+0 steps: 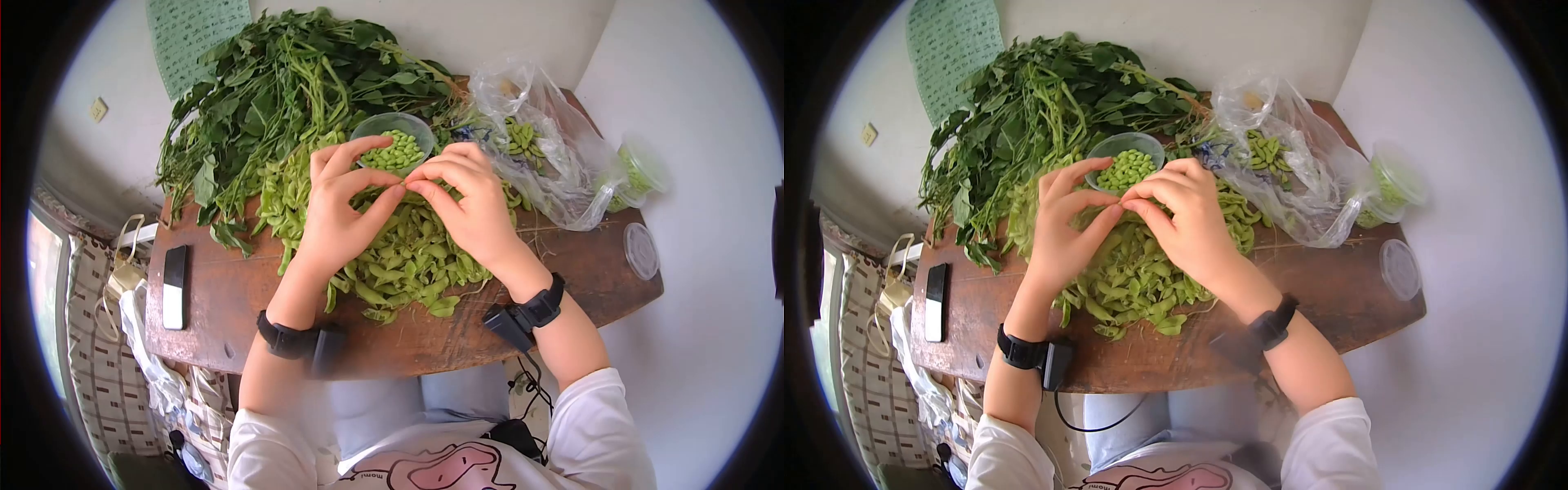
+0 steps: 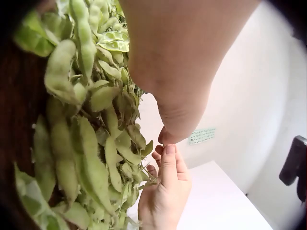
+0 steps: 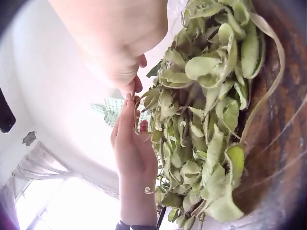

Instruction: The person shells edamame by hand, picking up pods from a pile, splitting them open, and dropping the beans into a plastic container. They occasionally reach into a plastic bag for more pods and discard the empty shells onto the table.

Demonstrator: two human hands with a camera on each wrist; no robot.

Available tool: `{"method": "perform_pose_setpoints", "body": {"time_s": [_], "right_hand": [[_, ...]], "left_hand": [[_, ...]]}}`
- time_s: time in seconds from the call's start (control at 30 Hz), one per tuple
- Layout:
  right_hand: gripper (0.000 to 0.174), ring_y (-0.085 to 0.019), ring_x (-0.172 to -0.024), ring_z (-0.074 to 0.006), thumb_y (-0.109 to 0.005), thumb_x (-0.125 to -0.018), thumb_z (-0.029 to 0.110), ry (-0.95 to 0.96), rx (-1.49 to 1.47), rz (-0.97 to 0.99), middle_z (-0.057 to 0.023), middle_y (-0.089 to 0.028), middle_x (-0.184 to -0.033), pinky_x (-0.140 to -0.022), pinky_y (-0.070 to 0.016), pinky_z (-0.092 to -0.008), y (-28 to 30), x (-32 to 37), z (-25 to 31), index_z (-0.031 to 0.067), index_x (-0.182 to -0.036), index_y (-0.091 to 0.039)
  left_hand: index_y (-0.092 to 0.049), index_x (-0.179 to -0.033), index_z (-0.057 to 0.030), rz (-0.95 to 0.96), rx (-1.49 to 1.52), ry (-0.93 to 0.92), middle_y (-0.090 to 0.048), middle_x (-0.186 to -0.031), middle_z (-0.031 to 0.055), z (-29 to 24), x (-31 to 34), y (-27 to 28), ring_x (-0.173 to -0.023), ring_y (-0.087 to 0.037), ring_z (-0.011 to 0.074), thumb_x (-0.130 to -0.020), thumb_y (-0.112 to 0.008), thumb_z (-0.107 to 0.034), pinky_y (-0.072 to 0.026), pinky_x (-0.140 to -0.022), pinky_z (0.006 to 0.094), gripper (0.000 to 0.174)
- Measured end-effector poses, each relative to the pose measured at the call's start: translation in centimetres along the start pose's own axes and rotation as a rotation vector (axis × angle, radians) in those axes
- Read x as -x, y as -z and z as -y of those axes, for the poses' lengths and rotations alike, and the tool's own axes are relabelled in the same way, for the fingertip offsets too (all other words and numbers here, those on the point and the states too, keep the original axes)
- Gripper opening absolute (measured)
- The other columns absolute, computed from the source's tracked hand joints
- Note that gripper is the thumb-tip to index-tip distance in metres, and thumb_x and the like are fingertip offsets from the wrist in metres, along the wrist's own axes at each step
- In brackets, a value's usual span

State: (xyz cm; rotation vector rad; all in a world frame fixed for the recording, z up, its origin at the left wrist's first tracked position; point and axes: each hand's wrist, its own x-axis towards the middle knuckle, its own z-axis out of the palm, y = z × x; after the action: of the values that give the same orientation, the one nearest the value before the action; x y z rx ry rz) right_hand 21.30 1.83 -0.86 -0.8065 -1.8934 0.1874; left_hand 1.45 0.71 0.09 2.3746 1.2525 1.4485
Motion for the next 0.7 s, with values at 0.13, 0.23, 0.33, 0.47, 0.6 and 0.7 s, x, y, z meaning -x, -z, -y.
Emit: {"method": "perform_pose_setpoints", "body": {"time_s": [0.13,0.23,0.33,0.47,0.6,0.7], "right_hand": [[0.007,-0.059,-0.095,-0.0249,-0.073,-0.09,0.013,-0.064,0.023,-0.065,-0.0026,-0.073,-0.09,-0.088,-0.0443,-0.0387,0.2,-0.2,-0.6,0.0088,-0.093,-0.077],[0.008,-0.062,-0.092,-0.0263,-0.074,-0.089,0.011,-0.118,0.052,-0.143,-0.0058,-0.074,-0.088,-0.084,-0.047,-0.0384,0.6,-0.4,-1.2,0.0067,-0.094,-0.078],[0.007,-0.063,-0.09,-0.0264,-0.078,-0.083,0.008,-0.171,0.012,-0.179,-0.0055,-0.075,-0.09,-0.085,-0.0488,-0.0384,0.6,-0.4,-1.4,0.0068,-0.09,-0.078],[0.011,-0.064,-0.087,-0.026,-0.08,-0.079,0.007,-0.13,0.008,-0.191,-0.0049,-0.075,-0.086,-0.085,-0.0488,-0.0377,0.5,-0.4,-1.4,0.0063,-0.09,-0.078],[0.009,-0.064,-0.086,-0.0242,-0.079,-0.082,0.007,-0.182,-0.025,-0.176,-0.0055,-0.075,-0.086,-0.082,-0.0498,-0.0364,0.6,-0.3,-1.7,0.0056,-0.091,-0.077],[0.012,-0.064,-0.083,-0.0218,-0.08,-0.084,0.01,-0.345,-0.101,-0.074,-0.0069,-0.074,-0.085,-0.075,-0.0501,-0.0353,1.4,-0.4,-1.1,0.0046,-0.094,-0.076]], "left_hand": [[-0.078,-0.088,-0.0098,-0.085,-0.15,0.012,-0.066,-0.129,0.0034,0.1,-0.1,0.2,-0.119,-0.047,0.0297,-0.077,-0.08,-0.01,-0.0385,-0.105,0.0404,0.01],[-0.078,-0.09,-0.009,-0.214,-0.294,0.065,-0.067,-0.127,0.004,0.5,-0.2,0.2,-0.121,-0.049,0.0296,-0.079,-0.079,-0.01,-0.0393,-0.105,0.0411,0.012],[-0.079,-0.09,-0.0091,-0.22,-0.339,0.082,-0.067,-0.127,0.0034,0.9,-0.4,0.2,-0.122,-0.048,0.0312,-0.08,-0.079,-0.01,-0.0402,-0.104,0.0414,0.01],[-0.079,-0.089,-0.009,-0.17,-0.384,0.045,-0.066,-0.13,0.0047,1.8,-0.8,-0.4,-0.123,-0.047,0.0333,-0.081,-0.078,-0.011,-0.0406,-0.105,0.0429,0.008],[-0.079,-0.089,-0.0088,-0.144,-0.411,0.054,-0.066,-0.131,0.006,2.9,-0.7,-1.3,-0.124,-0.047,0.0347,-0.082,-0.078,-0.012,-0.0397,-0.106,0.0449,0.008],[-0.08,-0.09,-0.0081,-0.096,-0.429,0.036,-0.065,-0.133,0.0067,2.5,-0.6,-0.9,-0.125,-0.046,0.0355,-0.083,-0.079,-0.013,-0.0392,-0.107,0.0459,0.009]]}}
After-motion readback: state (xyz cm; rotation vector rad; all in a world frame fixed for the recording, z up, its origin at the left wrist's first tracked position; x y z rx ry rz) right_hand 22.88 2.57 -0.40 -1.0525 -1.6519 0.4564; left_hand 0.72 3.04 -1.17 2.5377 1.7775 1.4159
